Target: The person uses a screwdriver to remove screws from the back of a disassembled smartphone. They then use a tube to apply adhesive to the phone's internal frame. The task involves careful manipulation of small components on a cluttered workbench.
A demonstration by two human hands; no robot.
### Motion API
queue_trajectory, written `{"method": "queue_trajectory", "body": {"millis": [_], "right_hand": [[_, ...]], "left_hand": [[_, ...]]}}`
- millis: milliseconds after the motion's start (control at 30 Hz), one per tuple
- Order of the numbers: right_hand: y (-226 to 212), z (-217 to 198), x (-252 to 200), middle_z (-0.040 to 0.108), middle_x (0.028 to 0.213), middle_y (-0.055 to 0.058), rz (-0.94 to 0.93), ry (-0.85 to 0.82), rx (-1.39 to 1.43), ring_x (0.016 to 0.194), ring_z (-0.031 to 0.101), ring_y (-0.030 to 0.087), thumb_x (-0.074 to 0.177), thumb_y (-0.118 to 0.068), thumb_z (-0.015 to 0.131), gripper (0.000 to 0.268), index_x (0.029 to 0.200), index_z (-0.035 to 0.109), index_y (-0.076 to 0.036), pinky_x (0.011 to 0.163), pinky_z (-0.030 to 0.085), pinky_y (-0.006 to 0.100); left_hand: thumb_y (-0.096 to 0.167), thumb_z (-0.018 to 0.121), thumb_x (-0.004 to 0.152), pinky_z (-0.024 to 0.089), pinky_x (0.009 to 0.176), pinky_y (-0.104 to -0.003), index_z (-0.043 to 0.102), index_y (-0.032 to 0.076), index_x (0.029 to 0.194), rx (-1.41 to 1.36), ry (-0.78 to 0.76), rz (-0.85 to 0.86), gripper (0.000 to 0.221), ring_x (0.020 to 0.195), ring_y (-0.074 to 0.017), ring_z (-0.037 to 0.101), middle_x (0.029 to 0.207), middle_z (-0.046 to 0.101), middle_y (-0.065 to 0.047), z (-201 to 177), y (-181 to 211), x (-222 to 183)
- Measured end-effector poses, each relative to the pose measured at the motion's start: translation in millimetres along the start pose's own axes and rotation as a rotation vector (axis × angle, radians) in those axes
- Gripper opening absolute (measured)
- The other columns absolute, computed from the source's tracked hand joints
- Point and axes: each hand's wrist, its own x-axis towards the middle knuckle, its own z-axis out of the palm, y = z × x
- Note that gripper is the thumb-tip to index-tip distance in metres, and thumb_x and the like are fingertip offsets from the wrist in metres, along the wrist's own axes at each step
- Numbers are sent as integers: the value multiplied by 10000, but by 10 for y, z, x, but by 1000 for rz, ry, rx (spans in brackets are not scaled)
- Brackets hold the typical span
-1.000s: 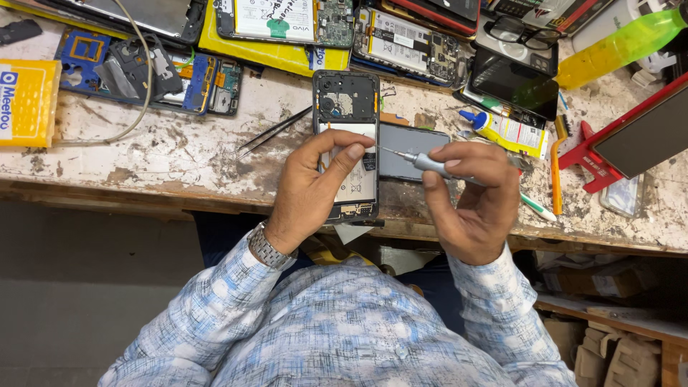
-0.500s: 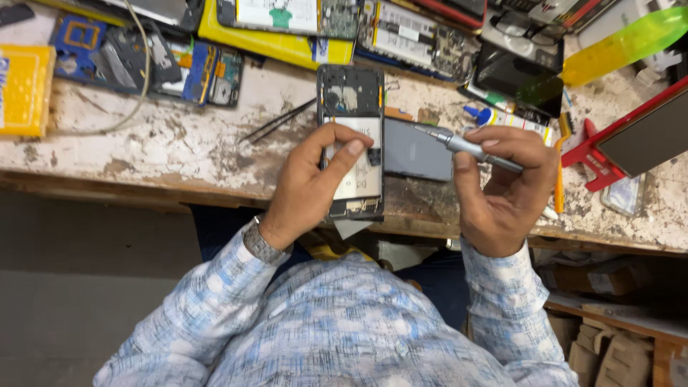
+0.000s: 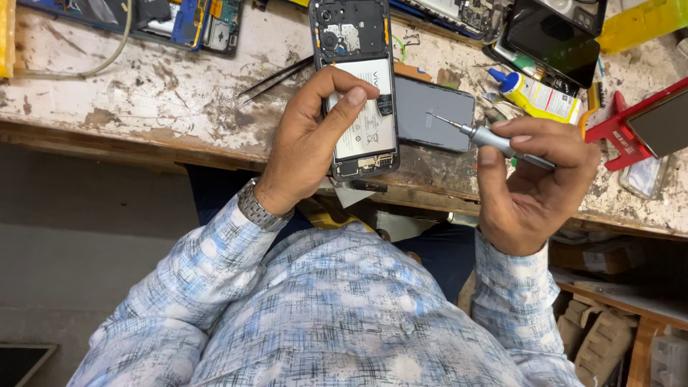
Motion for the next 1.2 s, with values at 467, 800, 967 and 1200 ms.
{"method": "queue_trajectory", "body": {"millis": [467, 800, 967, 1200], "right_hand": [[-119, 18, -66, 590, 1165, 132, -17, -129, -75, 1083, 657, 192, 1003, 101, 701, 316, 1153, 466, -49, 981, 592, 305], [-38, -50, -144, 596, 1183, 132, -28, -125, -101, 1091, 649, 183, 1061, 96, 715, 306, 1158, 463, -48, 1002, 599, 297], [-37, -76, -121, 601, 1202, 135, -21, -115, -105, 1073, 627, 171, 1075, 97, 711, 302, 1171, 463, -46, 976, 581, 280], [-103, 56, 239, 585, 1185, 129, -101, -52, -111, 1089, 653, 189, 1039, 96, 694, 290, 1180, 481, -42, 963, 595, 297]], "left_hand": [[280, 527, 1153, 556, 918, -244, 641, 82, 1183, 61, 20, 35, 230, 1044, -62, 631, 1107, 654, -1, 15, -19, -4], [267, 527, 1152, 559, 906, -239, 631, 78, 1186, 34, 16, 22, 219, 1031, -64, 643, 1105, 668, -5, 23, -5, -19], [267, 530, 1134, 569, 815, -233, 638, 75, 1171, 110, 13, 8, 224, 935, -70, 650, 1059, 673, -12, 14, -19, -10], [183, 549, 1100, 552, 805, -268, 646, 34, 1121, 236, -35, 16, 179, 934, -122, 684, 1038, 704, -49, 85, 139, -47]]}}
